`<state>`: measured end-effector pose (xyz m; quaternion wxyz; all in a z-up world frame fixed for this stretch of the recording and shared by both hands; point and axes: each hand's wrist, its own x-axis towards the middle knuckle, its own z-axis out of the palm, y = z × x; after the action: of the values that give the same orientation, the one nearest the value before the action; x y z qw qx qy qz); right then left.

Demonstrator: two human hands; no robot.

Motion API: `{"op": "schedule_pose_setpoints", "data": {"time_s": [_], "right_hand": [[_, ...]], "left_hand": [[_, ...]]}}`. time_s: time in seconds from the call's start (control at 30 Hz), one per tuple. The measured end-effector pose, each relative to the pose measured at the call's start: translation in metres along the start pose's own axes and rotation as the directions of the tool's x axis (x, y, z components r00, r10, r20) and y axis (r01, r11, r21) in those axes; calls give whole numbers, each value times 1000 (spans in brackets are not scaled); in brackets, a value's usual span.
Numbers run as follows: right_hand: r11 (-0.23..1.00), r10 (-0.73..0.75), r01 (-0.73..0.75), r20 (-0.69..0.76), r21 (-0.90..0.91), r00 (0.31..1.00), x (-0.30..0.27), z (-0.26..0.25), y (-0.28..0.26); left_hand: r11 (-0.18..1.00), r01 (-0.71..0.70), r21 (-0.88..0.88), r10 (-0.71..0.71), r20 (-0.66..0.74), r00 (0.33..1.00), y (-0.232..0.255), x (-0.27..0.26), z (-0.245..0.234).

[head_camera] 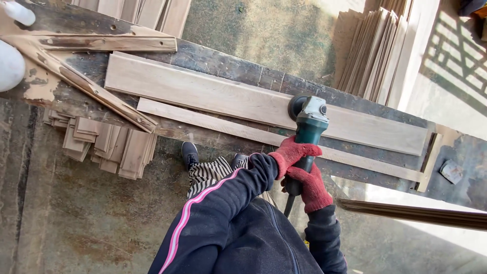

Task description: Sanding a wooden plank using an angle grinder fitted with a sanding disc.

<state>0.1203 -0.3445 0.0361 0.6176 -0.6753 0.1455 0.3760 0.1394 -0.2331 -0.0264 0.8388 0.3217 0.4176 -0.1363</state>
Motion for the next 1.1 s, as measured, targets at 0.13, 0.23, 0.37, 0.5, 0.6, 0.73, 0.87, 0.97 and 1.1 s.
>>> {"op": "schedule_pose_setpoints", "data": {"time_s": [0.13,0.23,0.37,0.5,0.6,0.73,0.87,0.97,1.1], "right_hand": [[999,-14,14,14,36,1000,8,-9,-2],[999,-18,18,16,-29,1000,6,12,-13],[998,7,-4,54,-61,999,5,46,-22],[992,35,-20,119,-123,992,7,83,-20],[984,40,-12,154,-180,987,1,124,-24],[966,42,21,236,-259,971,8,168,-18],[945,50,41,267,-325,962,9,194,-17],[920,60,48,262,-389,963,7,188,-18],[973,63,-22,176,-229,982,2,156,-14]], "left_hand": [[993,11,121,-9,-17,1000,9,-5,12],[996,-60,61,63,-46,997,30,-27,2],[997,-77,-17,75,-91,993,28,-17,-35],[984,-128,-120,107,-165,980,56,-54,-68],[971,-132,-197,98,-173,980,64,-51,-108],[954,-123,-274,63,-216,974,55,-17,-176],[947,-121,-298,35,-279,960,66,-33,-205],[949,-93,-302,-1,-297,955,71,-41,-196],[961,-65,-268,27,-142,989,65,-36,-157]]}}
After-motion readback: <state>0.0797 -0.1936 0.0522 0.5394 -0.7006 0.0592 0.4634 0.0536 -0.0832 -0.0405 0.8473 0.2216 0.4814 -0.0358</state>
